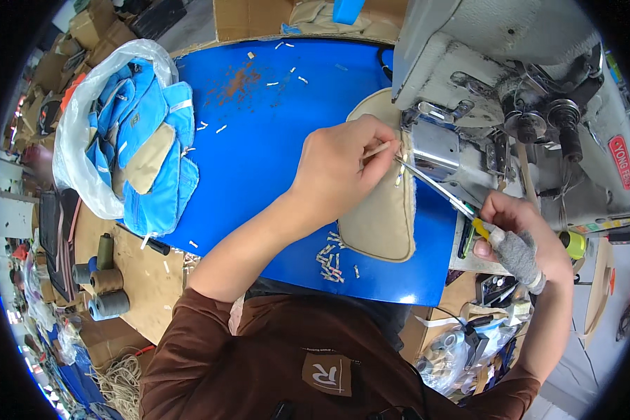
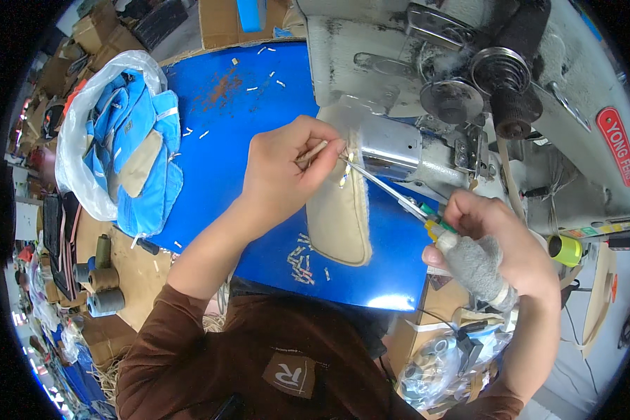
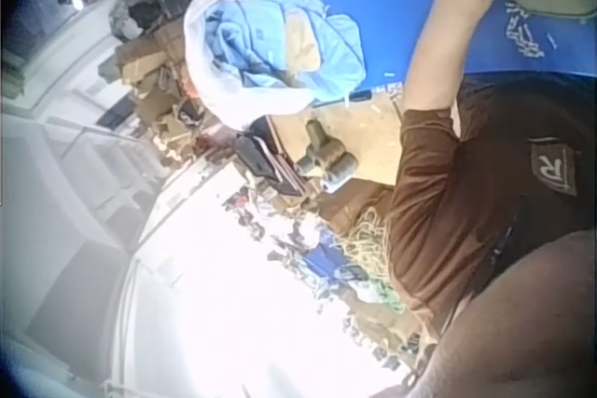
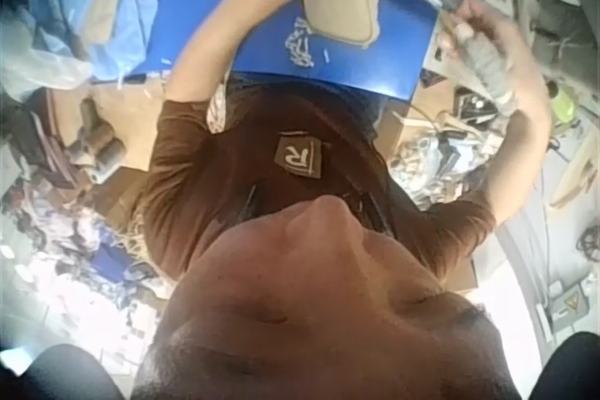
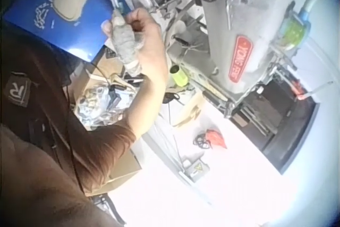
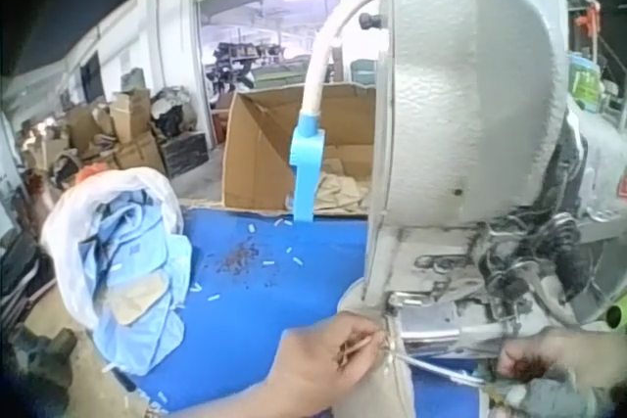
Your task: Sewing and trimming leather pieces at a workshop station.
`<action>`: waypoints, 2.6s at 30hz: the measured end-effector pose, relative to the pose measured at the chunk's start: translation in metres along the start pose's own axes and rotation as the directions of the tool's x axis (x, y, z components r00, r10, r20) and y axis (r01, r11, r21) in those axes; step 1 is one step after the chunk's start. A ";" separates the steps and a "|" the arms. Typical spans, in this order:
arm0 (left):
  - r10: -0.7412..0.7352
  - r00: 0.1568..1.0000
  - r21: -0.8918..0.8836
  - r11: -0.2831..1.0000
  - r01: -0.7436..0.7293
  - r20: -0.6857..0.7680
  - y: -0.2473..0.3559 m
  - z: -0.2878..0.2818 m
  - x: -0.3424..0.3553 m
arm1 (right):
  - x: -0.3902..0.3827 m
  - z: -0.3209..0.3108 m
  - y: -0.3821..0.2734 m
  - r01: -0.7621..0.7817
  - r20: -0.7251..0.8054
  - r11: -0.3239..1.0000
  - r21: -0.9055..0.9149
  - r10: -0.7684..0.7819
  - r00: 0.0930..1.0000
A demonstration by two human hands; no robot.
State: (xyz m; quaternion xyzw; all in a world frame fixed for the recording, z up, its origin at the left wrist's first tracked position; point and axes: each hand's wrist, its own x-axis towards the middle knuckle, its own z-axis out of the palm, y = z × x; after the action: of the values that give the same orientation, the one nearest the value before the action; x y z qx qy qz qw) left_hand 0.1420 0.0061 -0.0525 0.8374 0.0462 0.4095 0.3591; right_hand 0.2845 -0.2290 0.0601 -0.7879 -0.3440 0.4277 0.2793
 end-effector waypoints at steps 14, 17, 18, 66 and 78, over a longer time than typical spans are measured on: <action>-0.095 0.991 -0.113 0.988 0.106 0.093 0.014 -0.008 -0.001 | 0.014 -0.013 -0.013 0.065 -0.009 0.980 -0.190 -0.068 0.998; -0.056 0.995 -0.089 0.994 0.063 0.084 0.014 -0.009 0.000 | 0.014 -0.012 -0.017 0.049 -0.014 0.967 -0.251 -0.054 0.998; -0.053 0.995 -0.074 0.996 0.059 0.087 0.015 -0.009 0.001 | 0.014 -0.012 -0.017 0.048 -0.014 0.967 -0.249 -0.053 0.998; -0.216 0.864 -0.244 0.903 0.354 0.456 0.029 -0.046 0.009 | 0.044 0.100 -0.012 0.531 -0.505 0.736 -0.419 -0.675 0.538; -0.125 0.875 -0.185 0.954 0.236 0.468 0.029 -0.037 0.029 | 0.065 0.125 0.001 0.738 -0.708 0.664 0.118 -0.465 0.532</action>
State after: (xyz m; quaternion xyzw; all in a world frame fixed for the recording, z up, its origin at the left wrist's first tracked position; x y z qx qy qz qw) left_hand 0.1288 0.0167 -0.0001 0.8526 -0.0089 0.1707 0.4937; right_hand 0.2025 -0.1603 -0.0319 -0.6316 -0.3907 0.0761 0.6654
